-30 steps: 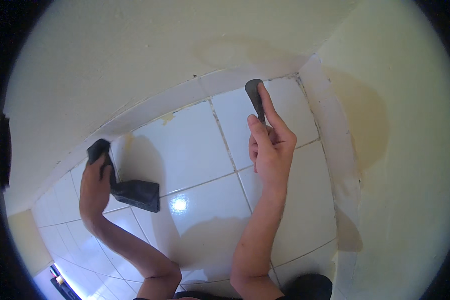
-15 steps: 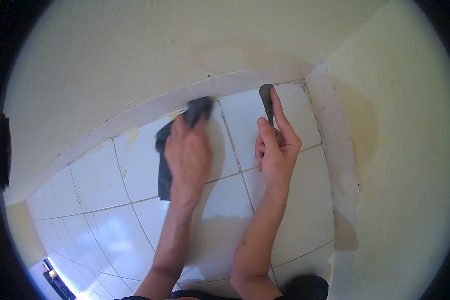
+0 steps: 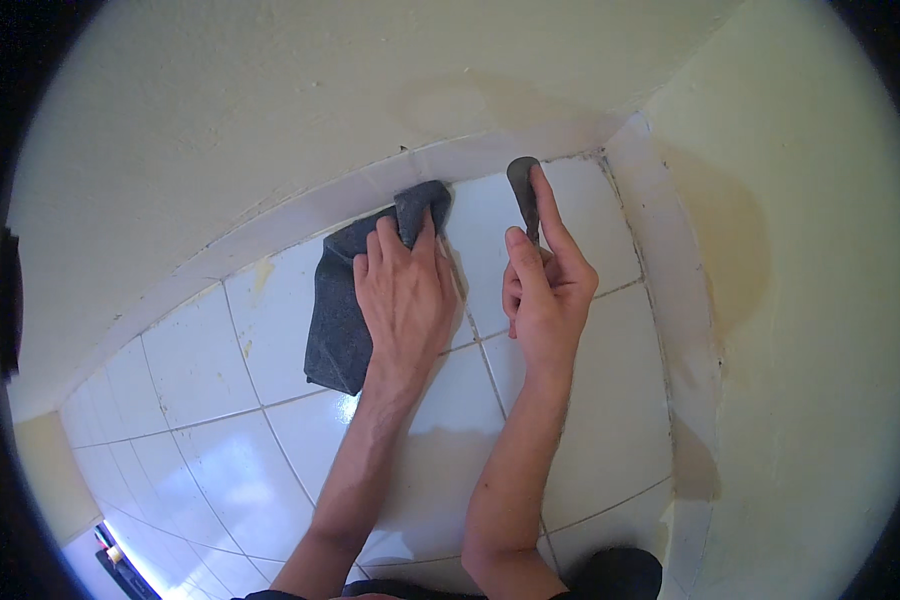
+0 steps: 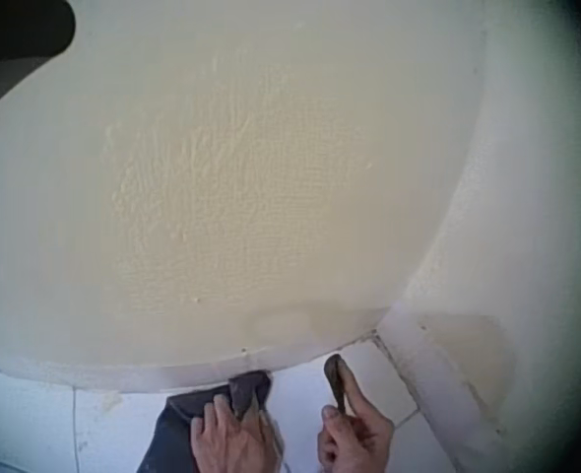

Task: The person scrapes grout or debris from tile joints using a small scraper and wipes the tiles with a cloth.

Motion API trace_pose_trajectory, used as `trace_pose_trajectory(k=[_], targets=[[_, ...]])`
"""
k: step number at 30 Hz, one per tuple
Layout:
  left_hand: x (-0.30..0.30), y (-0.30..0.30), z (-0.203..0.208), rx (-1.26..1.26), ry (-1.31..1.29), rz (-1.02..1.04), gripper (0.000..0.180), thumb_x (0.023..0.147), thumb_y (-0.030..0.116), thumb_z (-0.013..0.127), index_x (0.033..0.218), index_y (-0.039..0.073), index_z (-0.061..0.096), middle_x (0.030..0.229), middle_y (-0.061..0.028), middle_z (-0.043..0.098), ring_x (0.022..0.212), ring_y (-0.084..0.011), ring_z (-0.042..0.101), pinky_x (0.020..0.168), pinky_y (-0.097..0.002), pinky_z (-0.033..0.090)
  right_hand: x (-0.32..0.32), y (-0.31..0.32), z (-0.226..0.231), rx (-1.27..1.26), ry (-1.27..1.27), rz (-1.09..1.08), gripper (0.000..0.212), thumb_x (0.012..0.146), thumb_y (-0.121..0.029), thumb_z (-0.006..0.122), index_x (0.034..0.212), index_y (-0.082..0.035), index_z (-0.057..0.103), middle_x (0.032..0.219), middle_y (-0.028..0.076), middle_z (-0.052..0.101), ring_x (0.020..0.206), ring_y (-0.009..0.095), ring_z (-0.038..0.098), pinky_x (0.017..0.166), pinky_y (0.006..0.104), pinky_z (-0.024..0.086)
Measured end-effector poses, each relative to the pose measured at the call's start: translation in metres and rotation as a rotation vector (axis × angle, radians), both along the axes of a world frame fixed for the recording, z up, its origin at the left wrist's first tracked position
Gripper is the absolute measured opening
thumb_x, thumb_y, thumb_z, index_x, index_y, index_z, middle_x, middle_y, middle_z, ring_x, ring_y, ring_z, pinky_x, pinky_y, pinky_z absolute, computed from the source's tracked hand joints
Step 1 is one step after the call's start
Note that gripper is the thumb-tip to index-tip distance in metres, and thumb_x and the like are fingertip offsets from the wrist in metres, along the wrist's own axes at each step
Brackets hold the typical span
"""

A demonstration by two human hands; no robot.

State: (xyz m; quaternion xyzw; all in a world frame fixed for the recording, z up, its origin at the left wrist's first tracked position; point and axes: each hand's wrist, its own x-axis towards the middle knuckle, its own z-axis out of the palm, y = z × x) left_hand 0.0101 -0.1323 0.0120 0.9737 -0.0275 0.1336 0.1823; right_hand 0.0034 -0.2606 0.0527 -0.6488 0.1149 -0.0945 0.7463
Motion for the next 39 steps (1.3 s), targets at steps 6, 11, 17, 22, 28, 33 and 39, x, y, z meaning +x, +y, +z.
trace_pose_trajectory(k=[6, 11, 17, 22, 28, 33, 39], targets=[[-0.001, 0.034, 0.030, -0.026, 0.085, 0.143, 0.034, 0.089, 0.013, 0.064, 0.120, 0.006, 0.078, 0.102, -0.0181, 0.062, 0.092, -0.0358, 0.066, 0.077, -0.0469, 0.050, -0.002, -0.009, -0.003, 0.010, 0.081, 0.025, 0.058, 0.103, -0.008, 0.067, 0.159, -0.015, 0.051, 0.062, -0.010, 0.042, 0.051, 0.002, 0.033, 0.045, 0.0224, 0.029], [0.010, 0.103, -0.002, -0.382, -0.038, 0.079, 0.028, 0.085, 0.009, 0.063, 0.105, 0.004, 0.081, 0.107, -0.0264, 0.073, 0.088, -0.0369, 0.074, 0.079, -0.0424, 0.059, 0.002, 0.005, -0.011, -0.167, 0.233, 0.195, 0.055, 0.099, -0.004, 0.061, 0.153, -0.007, 0.049, 0.069, 0.000, 0.056, 0.060, 0.009, 0.047, 0.057, 0.0304, 0.041], [0.011, 0.104, -0.008, -0.670, -0.017, 0.022, 0.028, 0.081, 0.005, 0.061, 0.099, 0.000, 0.081, 0.111, -0.0278, 0.074, 0.084, -0.0294, 0.075, 0.075, -0.0347, 0.057, 0.007, 0.038, -0.018, -0.448, 0.357, 0.093, 0.042, 0.100, -0.005, 0.054, 0.142, 0.000, 0.049, 0.073, 0.016, 0.064, 0.061, 0.025, 0.060, 0.063, 0.0416, 0.047], [0.012, 0.108, -0.010, -0.680, -0.094, -0.018, 0.028, 0.081, 0.002, 0.060, 0.100, -0.002, 0.080, 0.102, -0.0231, 0.074, 0.074, -0.0275, 0.071, 0.070, -0.0333, 0.056, 0.010, 0.060, -0.024, -0.362, 0.414, 0.027, 0.039, 0.103, -0.007, 0.054, 0.140, 0.004, 0.046, 0.070, 0.018, 0.064, 0.060, 0.030, 0.063, 0.064, 0.0452, 0.047], [0.009, 0.111, -0.008, -0.738, -0.106, -0.012, 0.027, 0.080, 0.000, 0.059, 0.098, -0.003, 0.079, 0.102, -0.0226, 0.073, 0.073, -0.0253, 0.070, 0.069, -0.0335, 0.055, 0.008, 0.083, -0.019, -0.395, 0.341, -0.042, 0.032, 0.104, -0.004, 0.054, 0.134, 0.003, 0.043, 0.069, 0.019, 0.064, 0.059, 0.031, 0.063, 0.062, 0.0444, 0.047], [0.008, 0.113, -0.008, -0.760, -0.172, 0.021, 0.026, 0.079, 0.000, 0.059, 0.096, -0.004, 0.079, 0.102, -0.0249, 0.073, 0.077, -0.0271, 0.071, 0.073, -0.0334, 0.056, 0.011, 0.070, -0.022, -0.252, 0.315, 0.038, 0.030, 0.104, -0.003, 0.054, 0.131, 0.000, 0.042, 0.066, 0.014, 0.062, 0.055, 0.023, 0.057, 0.059, 0.0402, 0.044], [0.007, 0.117, -0.011, -0.737, -0.281, 0.003, 0.026, 0.079, 0.001, 0.059, 0.095, -0.004, 0.080, 0.102, -0.0280, 0.074, 0.091, -0.0335, 0.074, 0.085, -0.0354, 0.057, 0.009, 0.072, -0.017, -0.269, 0.352, -0.041, 0.029, 0.103, -0.002, 0.054, 0.129, 0.000, 0.042, 0.065, 0.013, 0.061, 0.055, 0.022, 0.056, 0.059, 0.0406, 0.043]])
